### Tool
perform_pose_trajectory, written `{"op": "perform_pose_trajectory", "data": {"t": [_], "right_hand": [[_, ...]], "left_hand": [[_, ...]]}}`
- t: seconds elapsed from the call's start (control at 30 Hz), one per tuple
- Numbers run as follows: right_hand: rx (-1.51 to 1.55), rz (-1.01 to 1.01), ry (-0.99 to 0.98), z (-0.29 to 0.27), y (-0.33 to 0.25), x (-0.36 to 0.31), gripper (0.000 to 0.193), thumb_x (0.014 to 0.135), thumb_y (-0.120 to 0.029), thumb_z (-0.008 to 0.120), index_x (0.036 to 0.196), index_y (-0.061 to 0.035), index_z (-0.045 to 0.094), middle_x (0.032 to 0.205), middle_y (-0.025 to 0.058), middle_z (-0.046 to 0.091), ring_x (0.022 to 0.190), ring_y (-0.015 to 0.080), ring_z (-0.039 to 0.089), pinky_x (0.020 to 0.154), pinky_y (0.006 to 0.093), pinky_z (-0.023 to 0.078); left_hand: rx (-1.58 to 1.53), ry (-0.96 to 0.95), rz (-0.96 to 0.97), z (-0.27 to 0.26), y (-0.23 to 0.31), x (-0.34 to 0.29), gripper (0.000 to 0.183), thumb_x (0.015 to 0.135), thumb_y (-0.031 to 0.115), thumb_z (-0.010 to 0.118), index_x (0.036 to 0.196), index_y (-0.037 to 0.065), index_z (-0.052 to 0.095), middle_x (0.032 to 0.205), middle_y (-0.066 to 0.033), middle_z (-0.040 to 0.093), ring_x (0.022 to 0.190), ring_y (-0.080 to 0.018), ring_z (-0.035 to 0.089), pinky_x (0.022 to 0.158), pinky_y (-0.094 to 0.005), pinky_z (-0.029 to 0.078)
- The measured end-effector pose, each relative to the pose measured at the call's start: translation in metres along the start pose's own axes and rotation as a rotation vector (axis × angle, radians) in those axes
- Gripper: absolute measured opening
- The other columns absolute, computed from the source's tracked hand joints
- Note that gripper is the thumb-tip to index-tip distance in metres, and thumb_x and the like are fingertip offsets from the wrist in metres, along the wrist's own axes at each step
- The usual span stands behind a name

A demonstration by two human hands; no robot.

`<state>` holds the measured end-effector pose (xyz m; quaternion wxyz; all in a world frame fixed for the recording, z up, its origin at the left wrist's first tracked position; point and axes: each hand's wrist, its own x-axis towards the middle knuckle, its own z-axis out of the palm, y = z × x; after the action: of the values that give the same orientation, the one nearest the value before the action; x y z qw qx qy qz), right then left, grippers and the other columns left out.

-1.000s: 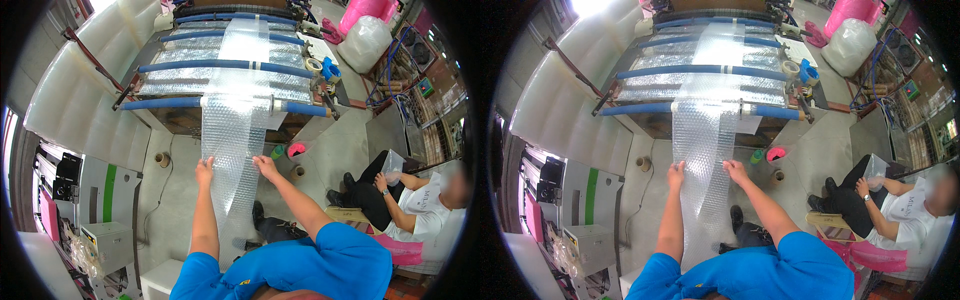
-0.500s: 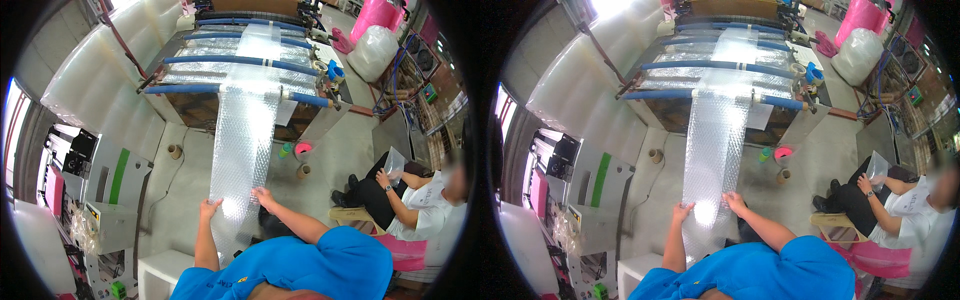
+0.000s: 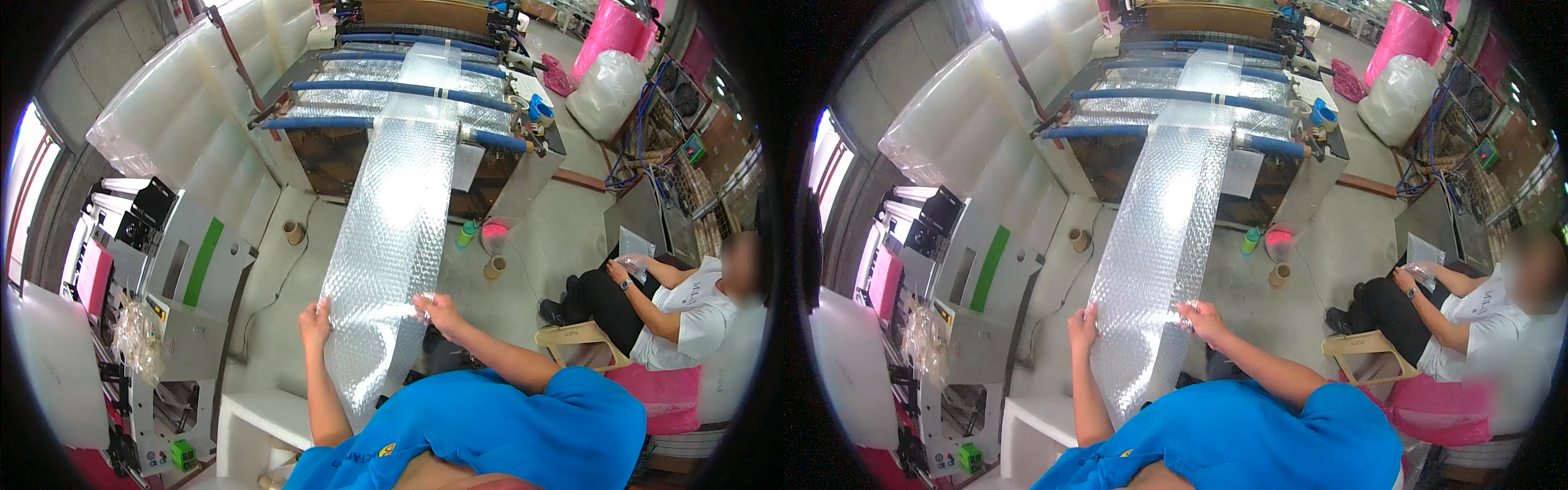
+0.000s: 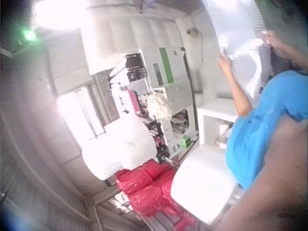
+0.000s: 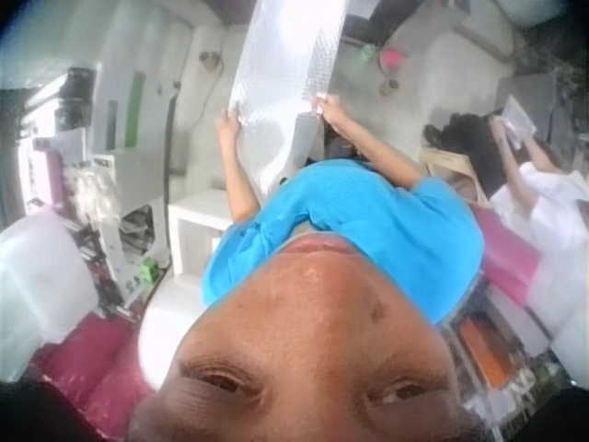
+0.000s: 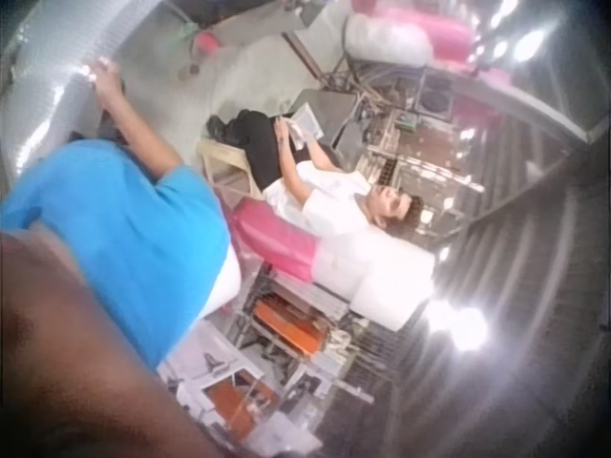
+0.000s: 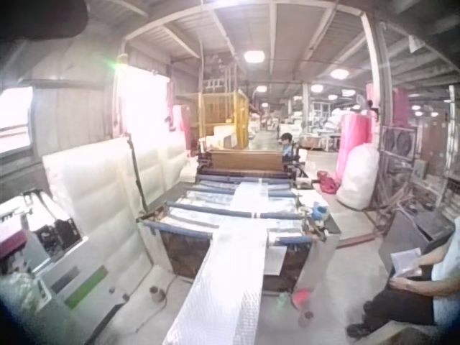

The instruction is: The person handles a long sheet of bubble wrap, pulling it from a machine and guiding it with both hands. Another person is visible in the background, also handling bubble wrap.

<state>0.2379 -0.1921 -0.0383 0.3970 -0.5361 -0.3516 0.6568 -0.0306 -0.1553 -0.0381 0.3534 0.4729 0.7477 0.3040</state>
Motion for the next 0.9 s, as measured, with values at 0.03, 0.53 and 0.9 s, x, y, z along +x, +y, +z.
{"op": "perform_pose_trajectory", "data": {"t": [0.03, 0.53, 0.9], "right_hand": [[0.036, -0.05, -0.033, 0.0, 0.003, 0.0, 0.021, 0.08, -0.025, 0.049, 0.071, -0.0064, 0.051, 0.063, 0.0003, 0.051, 0.054, 0.0073, 0.045, 0.047, 0.0208, 0.036], [-0.114, 0.075, 0.088, -0.023, 0.063, 0.037, 0.026, 0.079, -0.029, 0.049, 0.079, -0.0036, 0.053, 0.066, 0.002, 0.053, 0.055, 0.0074, 0.047, 0.049, 0.0205, 0.038], [-0.28, 0.256, 0.029, -0.063, 0.1, 0.085, 0.029, 0.077, -0.032, 0.052, 0.076, -0.003, 0.058, 0.068, 0.0022, 0.057, 0.055, 0.0063, 0.047, 0.051, 0.0195, 0.039]], "left_hand": [[-0.021, 0.027, 0.042, 0.002, 0.0, -0.002, 0.042, 0.074, 0.04, 0.051, 0.067, -0.001, 0.053, 0.044, -0.0092, 0.048, 0.04, -0.0176, 0.05, 0.047, -0.0318, 0.04], [0.398, 0.195, -0.05, 0.062, -0.026, -0.002, 0.039, 0.08, 0.04, 0.036, 0.077, 0.006, 0.054, 0.073, -0.0169, 0.056, 0.071, -0.0353, 0.052, 0.061, -0.0429, 0.039], [-0.078, -0.113, -0.044, 0.102, -0.094, 0.033, 0.036, 0.073, 0.038, 0.054, 0.075, 0.002, 0.049, 0.06, -0.0124, 0.05, 0.056, -0.0244, 0.047, 0.055, -0.0331, 0.038]]}}
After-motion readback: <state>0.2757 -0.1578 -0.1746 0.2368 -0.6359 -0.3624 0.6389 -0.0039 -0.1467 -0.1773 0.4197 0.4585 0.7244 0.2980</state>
